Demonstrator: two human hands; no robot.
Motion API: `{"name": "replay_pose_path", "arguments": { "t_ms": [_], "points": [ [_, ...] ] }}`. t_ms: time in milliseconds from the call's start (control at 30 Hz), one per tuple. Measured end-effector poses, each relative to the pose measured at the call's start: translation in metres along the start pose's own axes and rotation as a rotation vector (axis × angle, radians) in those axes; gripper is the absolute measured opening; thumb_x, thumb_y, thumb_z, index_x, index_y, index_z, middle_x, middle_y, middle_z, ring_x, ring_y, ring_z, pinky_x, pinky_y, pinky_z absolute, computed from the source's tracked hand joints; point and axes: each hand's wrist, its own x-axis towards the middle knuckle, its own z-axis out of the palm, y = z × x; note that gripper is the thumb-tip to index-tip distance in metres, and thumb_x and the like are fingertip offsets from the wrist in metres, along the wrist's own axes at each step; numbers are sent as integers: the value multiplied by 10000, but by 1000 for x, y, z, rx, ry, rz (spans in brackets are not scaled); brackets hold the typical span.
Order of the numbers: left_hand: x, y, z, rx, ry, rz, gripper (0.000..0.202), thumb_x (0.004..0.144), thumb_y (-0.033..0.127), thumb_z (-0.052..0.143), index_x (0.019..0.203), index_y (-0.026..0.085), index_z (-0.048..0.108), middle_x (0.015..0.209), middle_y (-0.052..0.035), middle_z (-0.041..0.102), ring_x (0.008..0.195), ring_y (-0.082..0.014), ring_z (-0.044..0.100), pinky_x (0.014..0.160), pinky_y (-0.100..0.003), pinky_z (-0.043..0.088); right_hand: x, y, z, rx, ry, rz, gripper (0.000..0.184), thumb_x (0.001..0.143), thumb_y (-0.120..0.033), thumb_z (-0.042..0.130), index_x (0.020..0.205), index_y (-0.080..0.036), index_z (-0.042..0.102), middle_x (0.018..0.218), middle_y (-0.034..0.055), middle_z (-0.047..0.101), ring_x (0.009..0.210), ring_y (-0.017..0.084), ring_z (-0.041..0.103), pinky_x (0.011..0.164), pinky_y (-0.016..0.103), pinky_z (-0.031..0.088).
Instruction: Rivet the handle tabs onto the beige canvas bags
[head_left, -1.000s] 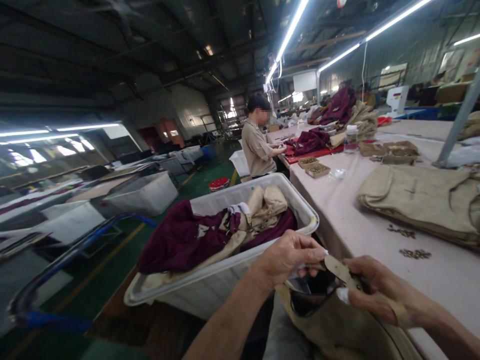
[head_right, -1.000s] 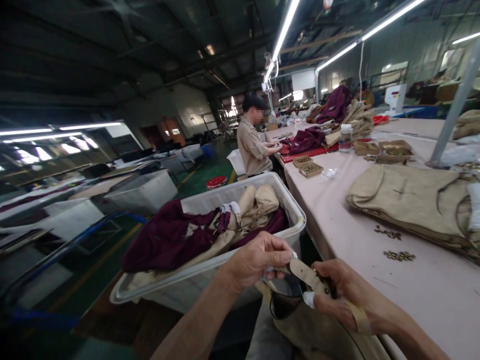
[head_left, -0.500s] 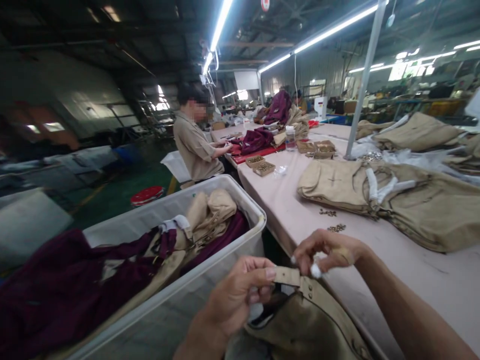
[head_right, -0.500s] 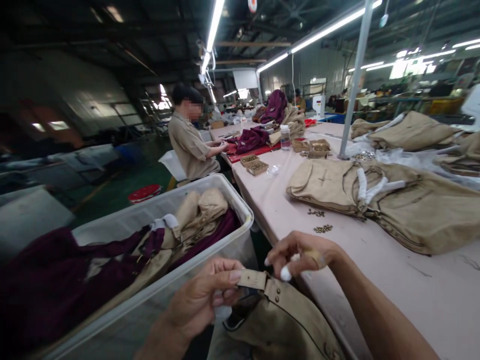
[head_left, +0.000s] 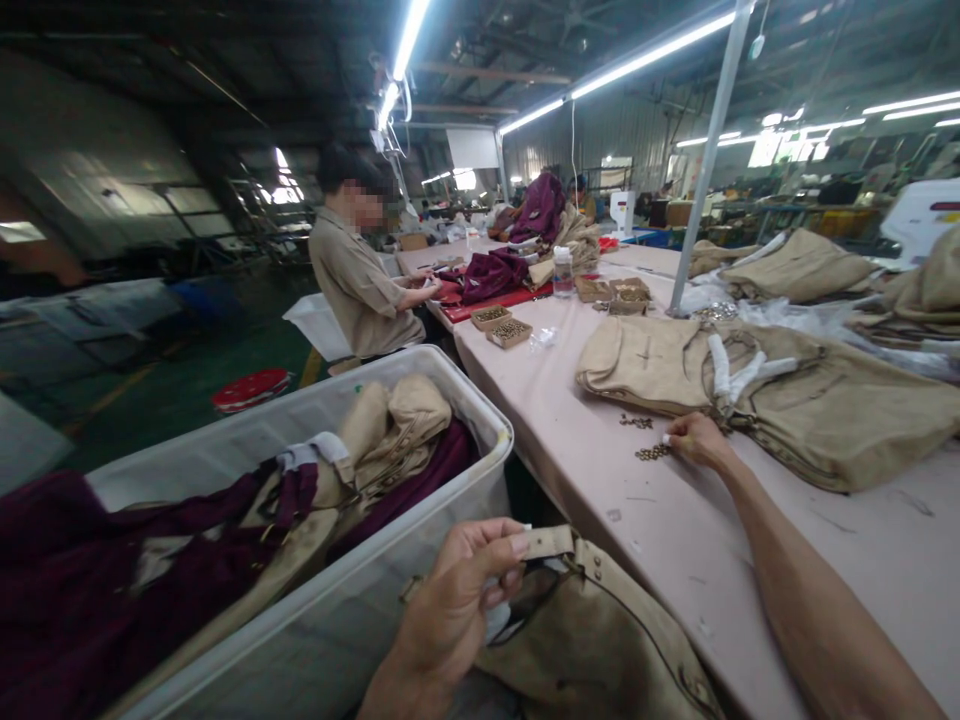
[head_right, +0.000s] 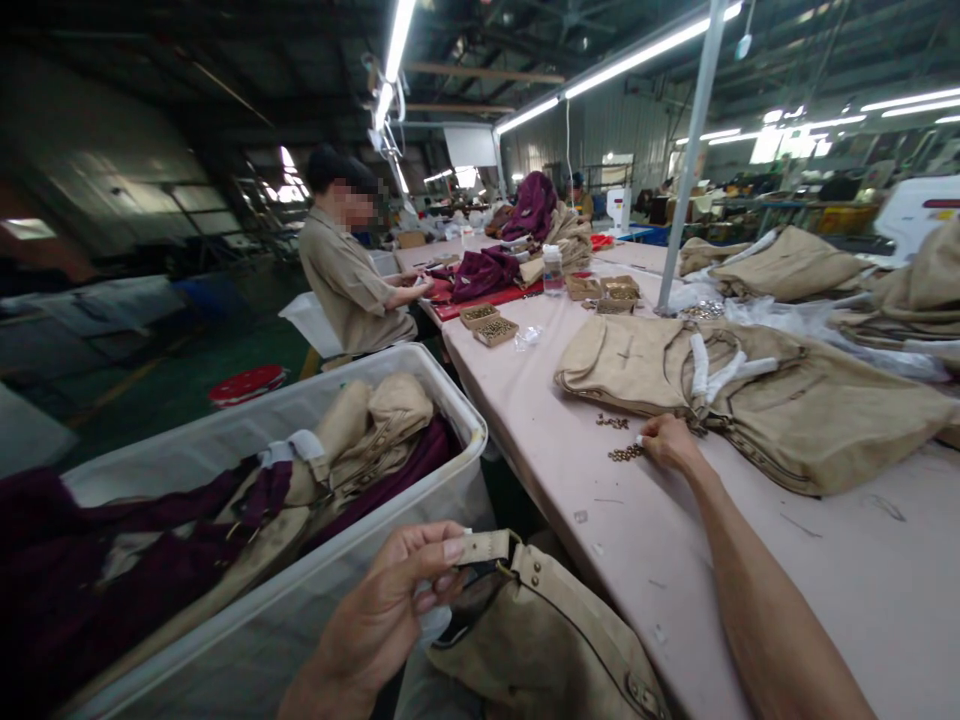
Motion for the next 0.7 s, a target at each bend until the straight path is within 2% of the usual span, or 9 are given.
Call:
{"name": "replay_pose_path", "arguments": {
  "t_ms": [100,200,367,467,600,700],
  "points": [
    [2,-3,-2,-5,5,-24,326,679,369,853,786,90,722,646,-7,534,543,-64,387,477,-194,198,3,11,4,-48,-57,17,374,891,-462,733,729,-133,665,644,-23,605,620,136,566,626,256,434],
    [0,-6,-3,-2,26,-18,355,673,391,867,789,87,725,662,-17,547,550,-65,389,475,-195,213,5,15,9,-102,-69,15,355,902,-426,726,722,-129,656,640,-15,609,631,141,573,624,253,417],
    [-11,-5,-10,13,-55,5,382,736,438,856,813,85,729,638,-27,554,564,-80,404,491,-206,229,2,8,24,-223,-25,-28,117,826,-162,676,716,-128,693,690,52,684,708,165,617,640,243,357],
    [-23,-2,-13,-1,-57,-1,400,688,426,894,828,93,724,644,-34,593,552,-83,428,497,-210,248,-1,5,36,-297,13,-42,160,756,-56,593,670,-135,702,709,113,719,754,196,660,628,257,307],
    [-38,1,-13,-13,-109,-41,380,617,361,916,815,101,722,635,-30,613,527,-85,452,491,-212,251,-9,5,45,-358,57,-60,201,760,-54,546,777,-127,733,804,164,747,780,240,688,635,273,313],
    [-39,2,-9,-28,-188,-47,325,602,324,890,752,88,725,591,-26,587,499,-77,429,471,-219,218,-15,2,45,-373,80,-95,131,742,-68,563,738,-114,685,792,179,729,738,247,670,632,290,329]
  ]
}}
